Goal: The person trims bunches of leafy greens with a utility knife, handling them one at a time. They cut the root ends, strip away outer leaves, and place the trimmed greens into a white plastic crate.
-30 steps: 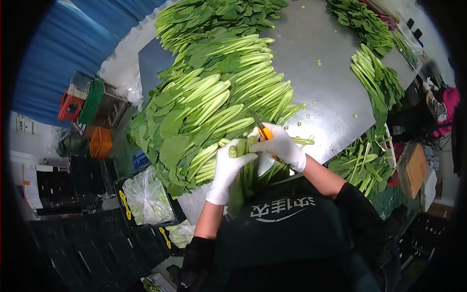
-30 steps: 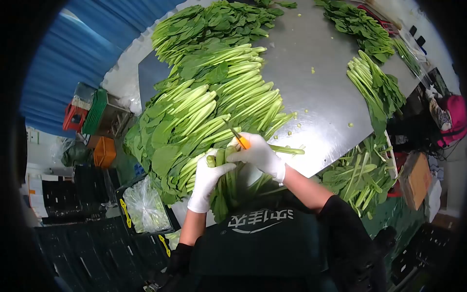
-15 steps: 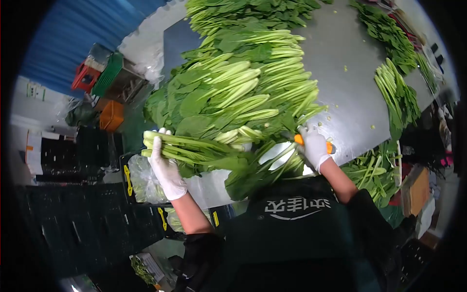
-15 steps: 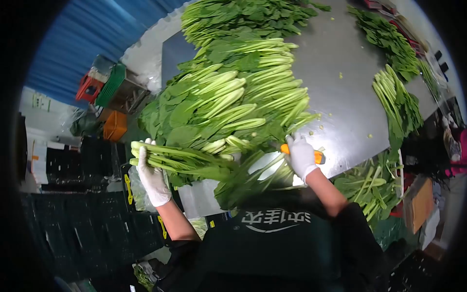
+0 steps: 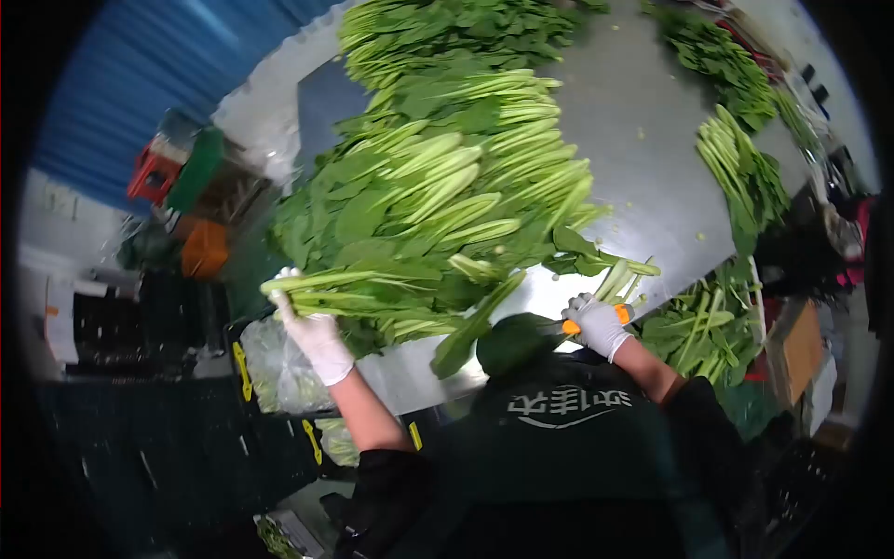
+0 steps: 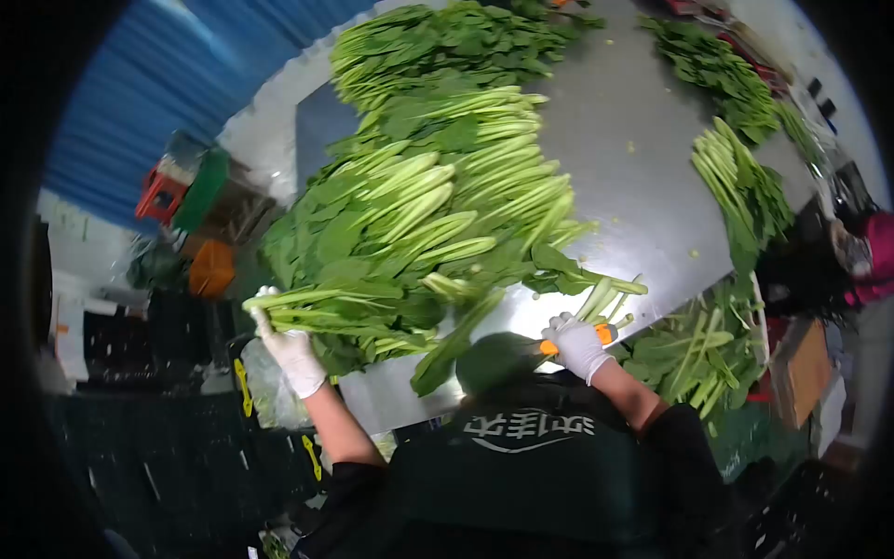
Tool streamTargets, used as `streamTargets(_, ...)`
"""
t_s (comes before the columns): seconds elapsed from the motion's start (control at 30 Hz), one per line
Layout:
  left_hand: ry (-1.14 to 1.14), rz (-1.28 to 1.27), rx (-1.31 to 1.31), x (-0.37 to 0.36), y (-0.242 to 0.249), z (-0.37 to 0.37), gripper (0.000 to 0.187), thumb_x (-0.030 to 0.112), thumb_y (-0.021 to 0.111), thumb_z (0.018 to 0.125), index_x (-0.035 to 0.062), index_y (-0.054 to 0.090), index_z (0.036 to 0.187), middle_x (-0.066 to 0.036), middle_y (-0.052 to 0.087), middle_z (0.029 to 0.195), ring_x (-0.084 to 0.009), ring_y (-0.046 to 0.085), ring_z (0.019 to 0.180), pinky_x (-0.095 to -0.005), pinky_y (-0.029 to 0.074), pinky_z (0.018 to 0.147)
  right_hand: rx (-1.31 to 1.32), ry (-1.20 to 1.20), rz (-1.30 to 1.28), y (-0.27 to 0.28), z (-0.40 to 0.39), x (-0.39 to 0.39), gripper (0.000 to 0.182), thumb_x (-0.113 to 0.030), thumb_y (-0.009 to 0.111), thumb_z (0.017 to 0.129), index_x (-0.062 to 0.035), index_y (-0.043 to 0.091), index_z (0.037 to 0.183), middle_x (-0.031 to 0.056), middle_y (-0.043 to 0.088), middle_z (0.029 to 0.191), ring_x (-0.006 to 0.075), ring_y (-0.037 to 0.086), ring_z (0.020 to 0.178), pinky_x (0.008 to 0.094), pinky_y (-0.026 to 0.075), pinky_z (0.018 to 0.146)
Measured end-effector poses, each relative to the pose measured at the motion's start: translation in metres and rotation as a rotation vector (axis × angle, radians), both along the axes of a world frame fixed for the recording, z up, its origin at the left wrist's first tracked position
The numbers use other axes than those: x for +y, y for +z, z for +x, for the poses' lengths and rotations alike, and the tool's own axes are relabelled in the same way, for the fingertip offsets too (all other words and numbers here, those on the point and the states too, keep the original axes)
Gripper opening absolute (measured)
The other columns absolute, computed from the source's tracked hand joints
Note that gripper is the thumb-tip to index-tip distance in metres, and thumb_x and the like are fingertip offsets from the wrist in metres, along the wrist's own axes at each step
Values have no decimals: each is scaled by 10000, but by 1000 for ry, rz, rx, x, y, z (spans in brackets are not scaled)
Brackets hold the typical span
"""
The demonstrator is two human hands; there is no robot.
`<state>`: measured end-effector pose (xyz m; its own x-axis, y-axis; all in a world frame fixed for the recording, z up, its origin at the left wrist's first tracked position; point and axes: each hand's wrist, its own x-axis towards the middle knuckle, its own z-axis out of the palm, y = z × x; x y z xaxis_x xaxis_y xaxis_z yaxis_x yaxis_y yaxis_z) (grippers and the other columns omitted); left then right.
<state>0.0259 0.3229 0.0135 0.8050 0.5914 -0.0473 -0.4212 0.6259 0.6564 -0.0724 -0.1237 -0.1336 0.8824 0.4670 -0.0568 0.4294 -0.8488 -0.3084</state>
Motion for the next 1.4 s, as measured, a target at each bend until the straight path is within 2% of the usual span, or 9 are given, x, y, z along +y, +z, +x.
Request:
streamTargets(0.3,-304,3,-31,-61,-14,46,330,229,582,910,76,525,1196,-68,576,1176,-215,555,1050,-363,454,931,87,-1029,-354,5,-123,-196,452,-149,755,632,-100,623,1061,132,612,1023,321,569,942,393,489,780)
streamTargets(0.37,-789,-117,-327,-85,-28,59,354,220,568,922,77,521,1242,-71,557,1242,-222,543,1112,-382,438,966,-67,-1186,-229,25,-130,-193,472,-164,765,632,-83,615,1073,147,615,1008,334,574,917,403,488,788)
streamTargets(0.57,-991,-106,295,-241,-15,37,396,20,581,862,29,471,1242,-155,569,1166,-261,567,1072,-375,469,956,309,-792,1348,106,-25,-51,615,30,736,701,9,490,1264,107,596,1184,176,573,1058,295,463,922)
streamTargets(0.77,-952,-1,526,-325,-20,30,317,93,595,876,-6,523,1169,-110,607,1051,-202,589,961,-318,492,855,388,-475,719,101,47,-13,599,-350,728,692,4,556,1144,194,621,1055,220,603,983,345,453,833)
streamTargets(0.97,-1184,255,426,-367,-23,24,366,121,521,921,-28,465,1250,-104,569,1164,-152,545,1043,-286,447,861,334,-622,1100,66,64,-131,402,-162,708,678,-10,598,1034,119,654,879,174,601,778,328,488,730)
streamTargets(1.07,-1176,342,433,-357,-26,22,339,122,528,912,-25,503,1217,-104,588,1134,-167,564,1011,-285,442,851,130,-980,381,137,93,-227,445,-162,670,654,-74,615,1086,213,641,845,346,627,756,382,506,692)
streamTargets(1.2,-1104,418,619,-334,-39,18,284,77,542,893,-56,552,1143,-125,619,1064,-189,605,944,-248,459,839,-381,-990,-191,112,143,-375,480,-135,705,648,-109,595,1114,140,621,1037,305,581,986,416,475,834)
streamTargets(1.3,-971,478,705,-317,-50,3,225,66,541,869,-26,610,1062,-132,640,1013,-202,624,889,-280,480,815,-146,-1047,-362,93,173,-444,676,-250,809,621,-72,528,1210,159,545,1197,344,513,1099,424,440,918)
streamTargets(1.4,-913,1104,383,-302,-61,-14,205,49,552,836,-39,622,1007,-131,634,1006,-225,618,912,-294,481,818,-484,-1073,-164,83,199,-419,580,-114,746,668,-41,519,1197,164,545,1196,339,495,1110,412,448,902)
